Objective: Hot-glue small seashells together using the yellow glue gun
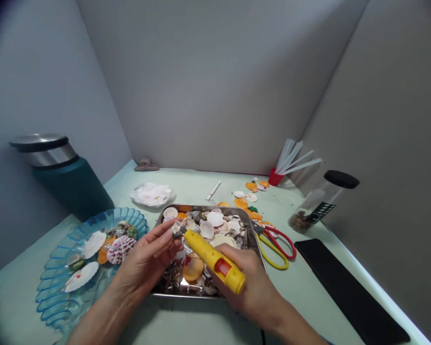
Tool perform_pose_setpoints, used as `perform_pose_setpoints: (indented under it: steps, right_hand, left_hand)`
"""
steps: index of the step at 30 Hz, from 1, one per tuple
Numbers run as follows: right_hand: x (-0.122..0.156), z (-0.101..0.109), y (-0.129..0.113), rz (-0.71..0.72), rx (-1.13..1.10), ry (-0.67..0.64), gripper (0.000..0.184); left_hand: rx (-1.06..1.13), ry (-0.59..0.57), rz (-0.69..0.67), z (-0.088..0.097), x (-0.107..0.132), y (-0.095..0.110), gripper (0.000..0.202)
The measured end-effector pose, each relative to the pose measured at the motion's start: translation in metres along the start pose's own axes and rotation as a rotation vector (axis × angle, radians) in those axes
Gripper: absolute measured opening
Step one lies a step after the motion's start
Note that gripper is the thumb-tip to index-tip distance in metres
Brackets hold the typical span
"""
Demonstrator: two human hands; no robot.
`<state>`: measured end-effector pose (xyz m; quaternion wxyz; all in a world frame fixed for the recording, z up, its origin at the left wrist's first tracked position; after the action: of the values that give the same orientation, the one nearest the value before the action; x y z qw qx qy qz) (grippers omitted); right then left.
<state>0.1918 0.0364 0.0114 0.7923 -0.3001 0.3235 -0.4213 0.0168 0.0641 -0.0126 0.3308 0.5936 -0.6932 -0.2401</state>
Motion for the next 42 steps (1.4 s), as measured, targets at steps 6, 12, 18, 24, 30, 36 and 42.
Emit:
perform_pose_setpoints:
  steps: [6,12,18,24,30,36,42]
  right_hand:
    - [-0.0004,-0.0002,0.0022,-0.051,-0.003,-0.013,0.021]
    - [0.0004,-0.0019,0.0046,-0.068,-0.041,-0.023,0.018]
    - [0.0005,-0.0018,0.0025,-0.066,-0.067,-0.017,0.015]
    - [-0.0006,-0.0004,0.002,-0.053,-0.036,-0.011,0.016]
    - [0.0001,-0.0013,0.0021,-0.029,-0.024,-0.009,0.017]
    - [0.0003,-0.0008,-0.0013,0.036,0.038,-0.025,0.02]
    - [0.0007,0.0013,0.0023,0.002,0.07,-0.001,0.018]
  left_hand:
    - [-0.039,-0.017,-0.024,0.0002,-0.0013,-0.0007,0.028]
    - [-0.048,-0.03,-0.039,-0.0005,-0.0008,-0.0007,0.027]
    - [-0.026,-0.026,-0.031,-0.0011,-0.0015,-0.0017,0.027]
    - [0.009,0.0,-0.01,-0.0023,0.0005,0.0008,0.026]
    - [0.019,0.011,0.008,-0.0016,0.0012,0.0003,0.022]
    - [0.015,0.001,0.018,-0.0027,0.0019,0.0009,0.02]
    - [0.003,-0.043,0.033,-0.0033,0.001,-0.0004,0.024]
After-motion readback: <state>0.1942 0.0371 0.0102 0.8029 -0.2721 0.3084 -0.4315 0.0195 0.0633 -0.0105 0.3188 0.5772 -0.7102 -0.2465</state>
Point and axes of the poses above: each hand's wrist, its own x-axis away from the middle knuckle, its own z-axis out of the back of the hand, y = z × x, the point moved 6 cm from there along -x, towards the middle knuckle, and after that the axes turned 1 degree about -z, right-handed, at the moved point
